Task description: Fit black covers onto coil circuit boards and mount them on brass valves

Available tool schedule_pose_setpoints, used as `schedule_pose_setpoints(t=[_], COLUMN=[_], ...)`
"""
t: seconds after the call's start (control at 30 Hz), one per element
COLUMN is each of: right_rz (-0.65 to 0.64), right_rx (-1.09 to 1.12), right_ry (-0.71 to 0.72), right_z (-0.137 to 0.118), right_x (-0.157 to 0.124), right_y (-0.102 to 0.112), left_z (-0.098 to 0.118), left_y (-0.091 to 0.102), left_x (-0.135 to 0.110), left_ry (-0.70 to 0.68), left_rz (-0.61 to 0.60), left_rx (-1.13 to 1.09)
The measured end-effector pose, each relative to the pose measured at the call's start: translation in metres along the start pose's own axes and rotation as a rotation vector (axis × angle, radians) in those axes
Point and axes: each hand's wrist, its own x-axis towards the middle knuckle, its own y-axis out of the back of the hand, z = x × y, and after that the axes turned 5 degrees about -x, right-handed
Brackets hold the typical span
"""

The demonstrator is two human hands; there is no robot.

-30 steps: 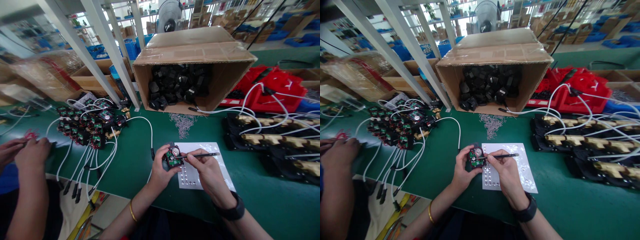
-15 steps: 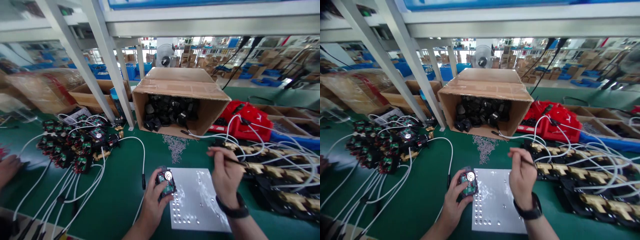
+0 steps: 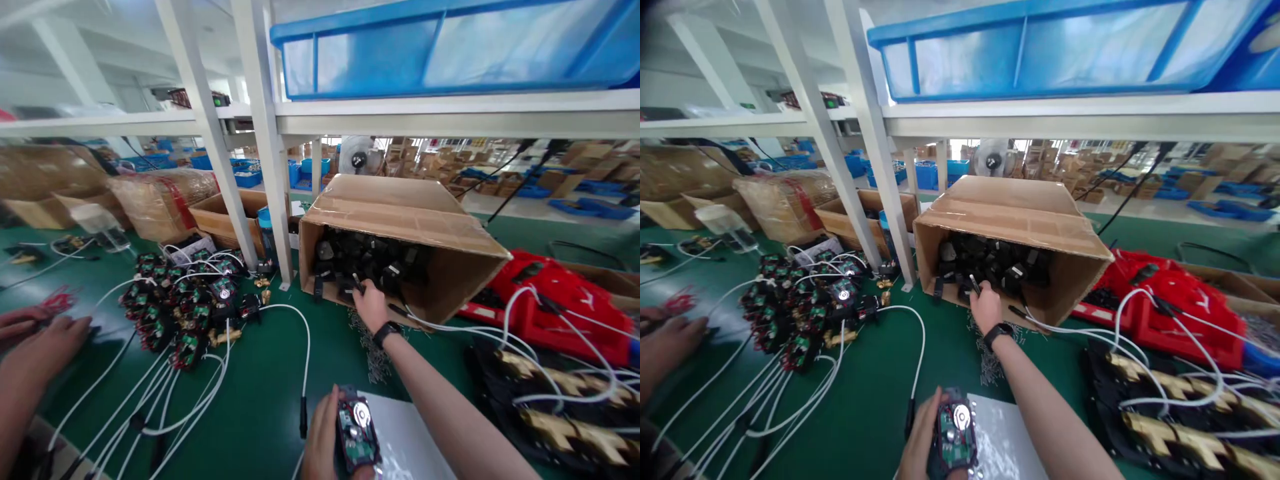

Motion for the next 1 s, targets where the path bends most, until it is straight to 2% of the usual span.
schedule_pose_setpoints(t=[0.1, 0.2, 0.27, 0.33, 0.43, 0.5, 0.57, 0.63, 0.77, 0.83, 1.0], right_rz=[-0.054, -0.086, -0.07, -0.107, -0.214, -0.239, -0.211, -0.201, -0.291, -0.303, -0.523], right_rx=[0.049, 0.041, -0.051, -0.143, -0.263, -0.319, -0.335, -0.343, -0.333, -0.114, 1.028], right_ry=[-0.015, 0.008, 0.11, 0.226, 0.287, 0.25, 0.189, 0.144, 0.129, 0.034, -0.567], right_z=[0.035, 0.075, 0.102, 0.125, 0.144, 0.144, 0.135, 0.121, 0.099, 0.095, 0.084], right_x=[-0.029, -0.09, -0.14, -0.186, -0.234, -0.248, -0.252, -0.249, -0.235, -0.228, -0.222], right_y=[0.034, 0.063, 0.074, 0.081, 0.09, 0.097, 0.102, 0.103, 0.094, 0.09, 0.084], left_z=[0.007, 0.014, 0.018, 0.021, 0.025, 0.025, 0.024, 0.023, 0.032, 0.045, 0.086], left_y=[0.003, 0.008, 0.011, 0.013, 0.013, 0.012, 0.011, 0.009, 0.009, 0.012, 0.014], left_x=[0.002, 0.005, 0.008, 0.009, 0.009, 0.008, 0.007, 0.008, 0.013, 0.015, 0.014], left_ry=[0.029, 0.088, 0.092, 0.064, 0.04, 0.053, 0.066, 0.073, 0.117, 0.104, -0.033], left_rz=[-0.04, -0.12, -0.166, -0.177, -0.16, -0.161, -0.174, -0.192, -0.206, -0.218, -0.272], left_rx=[0.012, 0.025, 0.032, 0.032, 0.019, 0.01, 0.001, -0.017, -0.089, -0.079, 0.239])
